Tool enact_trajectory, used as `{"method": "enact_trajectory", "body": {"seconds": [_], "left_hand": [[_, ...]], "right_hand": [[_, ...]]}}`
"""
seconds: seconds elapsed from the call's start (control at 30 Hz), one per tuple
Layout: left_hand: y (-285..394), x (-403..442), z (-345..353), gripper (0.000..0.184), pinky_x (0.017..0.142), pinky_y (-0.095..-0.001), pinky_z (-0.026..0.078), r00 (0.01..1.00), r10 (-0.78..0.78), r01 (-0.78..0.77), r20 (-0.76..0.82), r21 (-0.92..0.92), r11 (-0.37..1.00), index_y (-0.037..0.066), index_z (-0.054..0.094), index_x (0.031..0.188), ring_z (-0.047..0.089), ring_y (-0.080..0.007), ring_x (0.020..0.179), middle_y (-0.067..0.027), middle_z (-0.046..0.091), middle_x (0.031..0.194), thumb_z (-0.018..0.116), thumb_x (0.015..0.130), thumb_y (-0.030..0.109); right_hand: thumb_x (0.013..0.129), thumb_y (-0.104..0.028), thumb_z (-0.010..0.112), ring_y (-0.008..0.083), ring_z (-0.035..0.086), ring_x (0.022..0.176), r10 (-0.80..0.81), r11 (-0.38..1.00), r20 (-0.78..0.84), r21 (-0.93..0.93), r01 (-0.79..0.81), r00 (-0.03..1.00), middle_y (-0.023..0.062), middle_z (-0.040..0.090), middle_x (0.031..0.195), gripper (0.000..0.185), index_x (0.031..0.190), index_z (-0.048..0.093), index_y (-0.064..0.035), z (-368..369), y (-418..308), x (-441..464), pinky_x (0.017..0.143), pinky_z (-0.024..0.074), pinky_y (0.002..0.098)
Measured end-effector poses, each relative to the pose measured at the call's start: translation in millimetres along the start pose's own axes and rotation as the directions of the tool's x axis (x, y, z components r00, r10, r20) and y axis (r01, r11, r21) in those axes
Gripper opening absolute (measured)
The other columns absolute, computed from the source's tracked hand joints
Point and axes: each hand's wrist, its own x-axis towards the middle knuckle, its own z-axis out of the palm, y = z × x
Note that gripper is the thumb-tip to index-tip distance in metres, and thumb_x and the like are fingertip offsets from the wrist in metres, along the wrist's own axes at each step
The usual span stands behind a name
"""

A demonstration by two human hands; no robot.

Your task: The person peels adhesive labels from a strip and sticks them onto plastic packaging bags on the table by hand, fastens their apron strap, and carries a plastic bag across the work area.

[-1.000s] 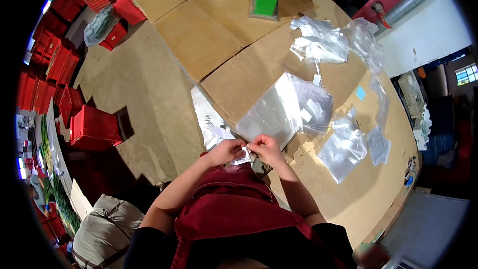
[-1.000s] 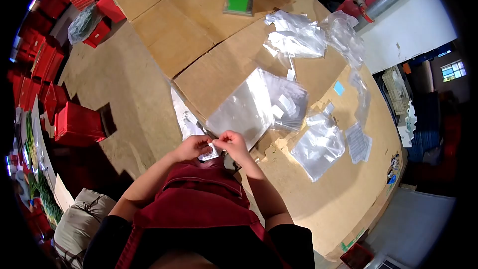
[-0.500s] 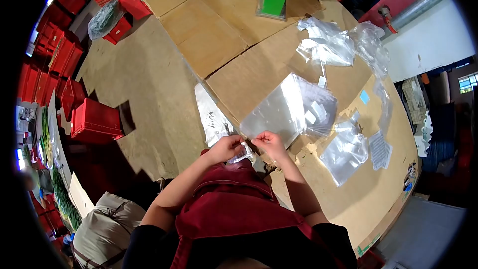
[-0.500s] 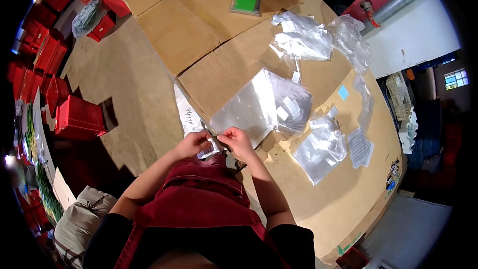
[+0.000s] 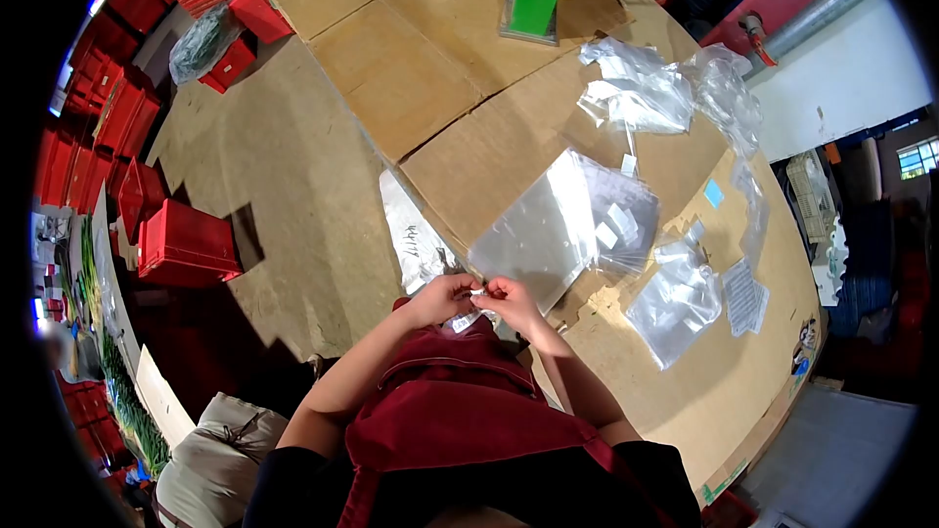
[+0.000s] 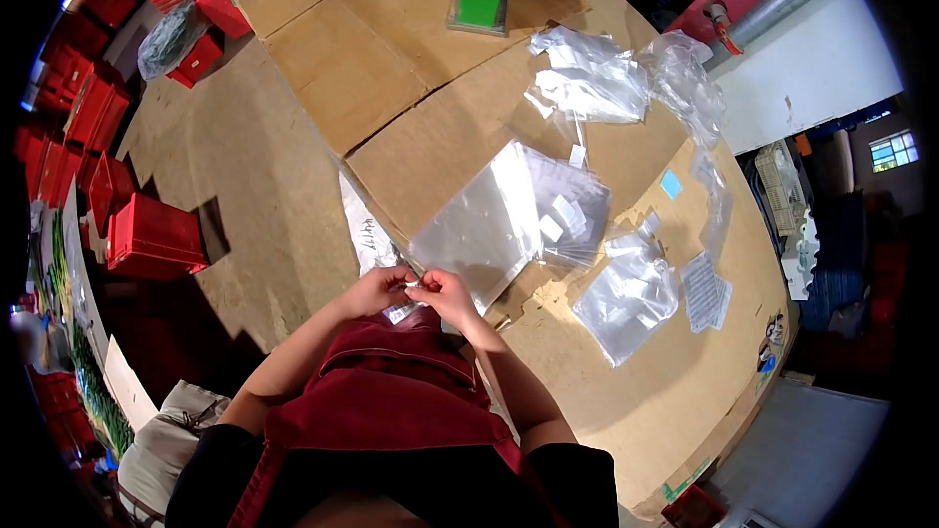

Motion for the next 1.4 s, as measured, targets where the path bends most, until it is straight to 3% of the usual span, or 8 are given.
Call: {"method": "enact_trajectory", "body": {"seconds": [0.43, 0.7, 0.87, 0.93, 1.1, 1.2, 1.27, 1.4], "left_hand": [[-6, 2, -9, 0.018, 0.055, -0.0261, 0.043, 0.975, -0.134, 0.18, -0.18, 0.277, 0.944, 0.003, 0.06, 0.086, 0.048, -0.008, 0.058, -0.0025, 0.055, 0.061, 0.063, 0.079, 0.018], [-1, -12, -12, 0.017, 0.047, -0.021, 0.04, 0.983, 0.01, -0.033, -0.186, -0.121, 0.992, -0.003, 0.056, 0.092, 0.047, -0.0066, 0.048, -0.0014, 0.051, 0.07, 0.056, 0.077, 0.005], [4, -12, -11, 0.011, 0.046, -0.0248, 0.038, 0.982, -0.106, 0.101, -0.154, -0.04, 0.994, 0.0, 0.047, 0.069, 0.044, -0.0082, 0.048, -0.0039, 0.051, 0.06, 0.054, 0.076, 0.004], [7, -10, -9, 0.013, 0.05, -0.0298, 0.04, 0.993, -0.027, 0.051, -0.114, 0.221, 0.974, -0.001, 0.05, 0.073, 0.048, -0.0133, 0.052, -0.0085, 0.051, 0.057, 0.055, 0.078, 0.01], [6, -12, -10, 0.016, 0.053, -0.0279, 0.039, 0.98, -0.097, 0.152, -0.176, 0.332, 0.931, 0.0, 0.055, 0.08, 0.044, -0.0092, 0.058, -0.003, 0.049, 0.061, 0.061, 0.079, 0.014], [5, -1, 8, 0.017, 0.056, -0.0282, 0.041, 0.994, -0.049, 0.068, -0.098, 0.203, 0.977, 0.0, 0.056, 0.088, 0.047, -0.0112, 0.061, -0.0041, 0.052, 0.066, 0.062, 0.079, 0.014], [20, 3, 16, 0.021, 0.057, -0.0267, 0.042, 0.998, 0.033, -0.038, -0.056, -0.088, 0.995, 0.0, 0.055, 0.095, 0.049, -0.0102, 0.063, -0.0038, 0.055, 0.07, 0.062, 0.078, 0.011], [-5, 11, 5, 0.017, 0.055, -0.026, 0.041, 0.98, -0.138, 0.145, -0.142, 0.041, 0.989, 0.001, 0.057, 0.089, 0.047, -0.0093, 0.059, -0.0037, 0.054, 0.064, 0.061, 0.079, 0.014]], "right_hand": [[0.068, -0.027, 0.072, 0.0176, 0.055, 0.059, -0.38, 0.646, -0.454, -0.754, -0.121, 0.806, 0.0053, 0.058, 0.067, 0.027, 0.079, 0.06, -0.0048, -80, -3, 32, 0.066, 0.0422, 0.0317], [0.064, -0.034, 0.071, 0.0172, 0.051, 0.086, -0.596, 0.13, 0.071, -0.974, 0.183, 0.8, 0.0006, 0.056, 0.099, 0.033, 0.089, 0.062, -0.0139, -79, -1, -2, 0.082, 0.0303, 0.0348], [0.062, -0.024, 0.072, 0.0184, 0.053, 0.077, -0.644, 0.247, -0.07, -0.962, 0.12, 0.762, 0.0027, 0.058, 0.084, 0.02, 0.074, 0.063, -0.0113, -95, 28, 11, 0.078, 0.0351, 0.0331], [0.064, -0.011, 0.069, 0.017, 0.055, 0.071, -0.249, 0.827, -0.223, -0.555, 0.087, 0.942, 0.005, 0.059, 0.077, 0.013, 0.075, 0.062, -0.0082, -114, 30, 21, 0.068, 0.0415, 0.0298], [0.069, 0.001, 0.063, 0.0194, 0.053, 0.079, -0.671, 0.658, -0.741, -0.615, 0.435, -0.033, 0.0096, 0.056, 0.087, 0.022, 0.09, 0.055, 0.001, -167, -36, -4, 0.073, 0.043, 0.0304], [0.071, -0.005, 0.064, 0.0218, 0.051, 0.079, -0.865, 0.5, -0.447, -0.8, 0.331, 0.226, 0.0091, 0.052, 0.082, 0.02, 0.089, 0.055, -0.0001, -82, -53, -6, 0.074, 0.0414, 0.0347], [0.069, -0.01, 0.07, 0.013, 0.053, 0.07, -0.204, 0.898, -0.032, -0.404, 0.174, 0.978, 0.0037, 0.058, 0.075, 0.018, 0.082, 0.06, -0.0028, -44, -46, -10, 0.063, 0.0439, 0.027], [0.072, -0.009, 0.068, 0.0085, 0.054, 0.064, -0.171, 0.964, -0.084, -0.219, 0.149, 0.982, 0.0014, 0.06, 0.071, 0.01, 0.078, 0.061, -0.0028, -33, -15, 8, 0.058, 0.0434, 0.0213]]}}
